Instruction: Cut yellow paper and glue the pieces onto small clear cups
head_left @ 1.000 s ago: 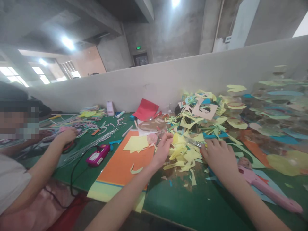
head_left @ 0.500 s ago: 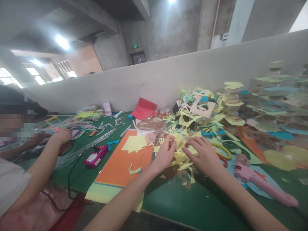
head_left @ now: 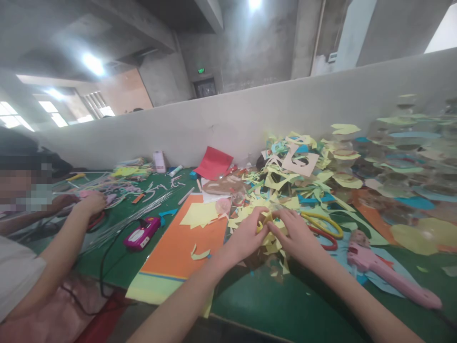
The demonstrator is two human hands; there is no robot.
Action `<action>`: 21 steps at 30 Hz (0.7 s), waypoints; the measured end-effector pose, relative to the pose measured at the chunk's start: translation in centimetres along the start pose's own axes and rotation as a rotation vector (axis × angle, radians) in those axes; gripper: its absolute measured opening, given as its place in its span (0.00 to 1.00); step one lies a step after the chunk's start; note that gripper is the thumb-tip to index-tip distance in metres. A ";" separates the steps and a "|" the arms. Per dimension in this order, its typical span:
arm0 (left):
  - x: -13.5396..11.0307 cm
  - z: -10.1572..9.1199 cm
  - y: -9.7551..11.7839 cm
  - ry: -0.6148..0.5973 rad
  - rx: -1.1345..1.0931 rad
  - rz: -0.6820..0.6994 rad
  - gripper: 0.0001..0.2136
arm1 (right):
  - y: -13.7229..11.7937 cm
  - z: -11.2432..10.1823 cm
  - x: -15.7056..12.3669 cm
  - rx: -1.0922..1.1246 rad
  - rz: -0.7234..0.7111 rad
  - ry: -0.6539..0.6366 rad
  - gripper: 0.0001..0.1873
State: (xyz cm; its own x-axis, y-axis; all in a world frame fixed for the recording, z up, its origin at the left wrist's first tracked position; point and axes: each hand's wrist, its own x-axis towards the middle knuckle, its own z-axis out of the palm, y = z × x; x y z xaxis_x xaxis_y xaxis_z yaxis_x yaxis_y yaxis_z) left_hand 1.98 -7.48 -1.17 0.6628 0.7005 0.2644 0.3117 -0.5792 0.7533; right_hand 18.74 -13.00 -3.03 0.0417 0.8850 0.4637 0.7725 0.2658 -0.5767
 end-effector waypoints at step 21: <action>1.3 0.5 -0.6 0.089 -0.821 -0.361 0.19 | 1.0 -1.5 1.2 0.680 0.431 -0.067 0.26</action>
State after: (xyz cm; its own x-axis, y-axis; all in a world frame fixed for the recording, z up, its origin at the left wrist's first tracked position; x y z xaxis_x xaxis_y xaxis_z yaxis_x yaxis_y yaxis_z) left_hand 3.02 -6.39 -1.60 0.5529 0.8317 -0.0519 -0.1162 0.1386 0.9835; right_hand 20.53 -12.22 -2.02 0.1935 0.9780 0.0780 0.1415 0.0509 -0.9886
